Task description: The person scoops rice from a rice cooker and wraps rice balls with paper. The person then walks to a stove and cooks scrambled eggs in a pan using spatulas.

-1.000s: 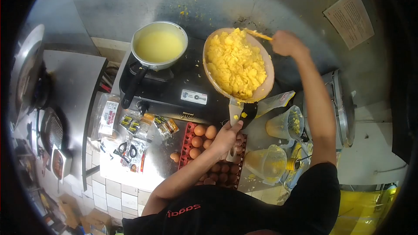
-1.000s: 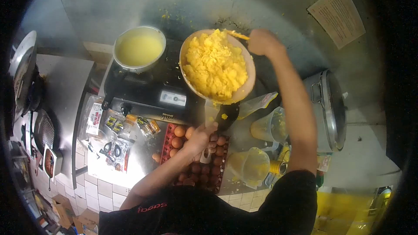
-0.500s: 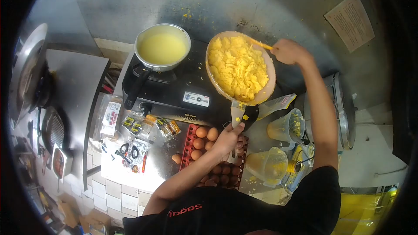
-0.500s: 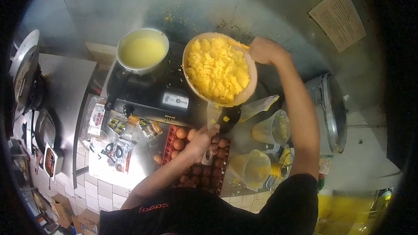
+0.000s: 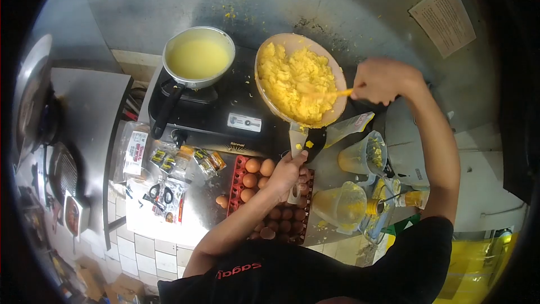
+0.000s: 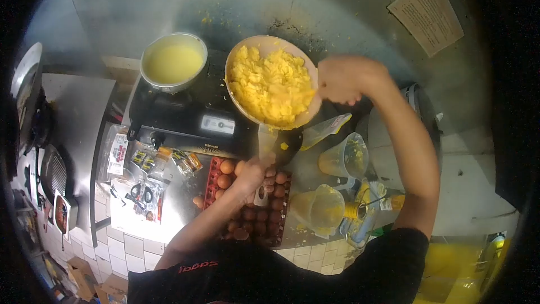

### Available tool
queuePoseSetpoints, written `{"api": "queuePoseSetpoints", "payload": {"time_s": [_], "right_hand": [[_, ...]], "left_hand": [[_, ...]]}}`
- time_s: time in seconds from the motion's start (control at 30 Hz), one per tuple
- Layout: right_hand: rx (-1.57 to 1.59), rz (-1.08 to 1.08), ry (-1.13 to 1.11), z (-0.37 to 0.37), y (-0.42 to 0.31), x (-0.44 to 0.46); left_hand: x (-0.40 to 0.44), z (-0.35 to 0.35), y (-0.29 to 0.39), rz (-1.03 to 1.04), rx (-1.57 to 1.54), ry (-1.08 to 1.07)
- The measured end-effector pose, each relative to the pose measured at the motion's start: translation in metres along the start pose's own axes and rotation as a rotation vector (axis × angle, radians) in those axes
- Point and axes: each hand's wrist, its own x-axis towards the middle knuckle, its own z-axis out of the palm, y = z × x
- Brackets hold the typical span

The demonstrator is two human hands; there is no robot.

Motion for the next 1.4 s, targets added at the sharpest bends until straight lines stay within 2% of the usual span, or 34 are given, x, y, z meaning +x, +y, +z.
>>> {"api": "queuePoseSetpoints", "payload": {"time_s": [0.03, 0.07, 0.13, 0.23, 0.33, 0.4, 0.47, 0.57, 0.67, 0.73, 0.83, 1.03, 1.13, 1.27, 1.37, 1.4], "right_hand": [[0.005, -0.056, -0.046, 0.008, -0.006, -0.001], [-0.181, -0.242, 0.053, 0.032, 0.0, 0.019], [-0.206, -0.194, 0.319, 0.083, 0.0, 0.07], [-0.179, 0.002, 0.56, 0.09, 0.02, 0.123], [-0.154, -0.124, 0.499, 0.059, 0.061, 0.134], [0.002, 0.026, 0.127, 0.014, 0.049, 0.084], [0.12, -0.033, 0.156, -0.002, 0.059, 0.046], [0.091, 0.178, 0.23, 0.001, 0.06, 0.031], [-0.2, 0.052, 0.405, 0.061, 0.079, 0.108], [-0.057, -0.034, 0.479, 0.096, 0.082, 0.169], [0.107, -0.313, 0.61, 0.091, 0.055, 0.14], [-0.132, -0.343, 0.256, 0.034, 0.047, 0.034], [0.008, -0.048, -0.018, 0.022, 0.036, -0.005], [-0.204, -0.074, 0.254, 0.092, 0.045, 0.087], [-0.043, 0.055, 0.533, 0.085, 0.042, 0.119], [-0.054, 0.029, 0.51, 0.076, 0.048, 0.122]], "left_hand": [[0.0, 0.001, 0.001, 0.0, -0.007, 0.001], [-0.001, 0.002, 0.001, -0.006, -0.009, 0.002], [-0.002, 0.003, 0.002, -0.007, 0.0, 0.004], [0.0, 0.001, -0.001, -0.001, 0.006, 0.018], [0.001, 0.002, 0.0, 0.006, 0.005, 0.025], [0.001, 0.001, -0.001, 0.004, 0.002, 0.02], [0.0, 0.001, 0.001, -0.008, -0.012, 0.018], [0.002, 0.0, -0.001, -0.018, -0.023, 0.007], [0.003, 0.001, -0.001, -0.027, -0.03, -0.009], [0.004, -0.001, -0.001, -0.027, -0.03, -0.019], [0.004, -0.001, -0.001, -0.024, -0.015, -0.006], [-0.003, 0.004, 0.006, -0.062, -0.067, 0.009], [-0.001, 0.002, 0.005, -0.061, -0.074, 0.005], [0.002, 0.0, 0.002, -0.037, -0.05, 0.002], [0.0, 0.0, -0.001, -0.024, -0.045, 0.017], [0.0, 0.001, 0.001, -0.02, -0.036, 0.021]]}}
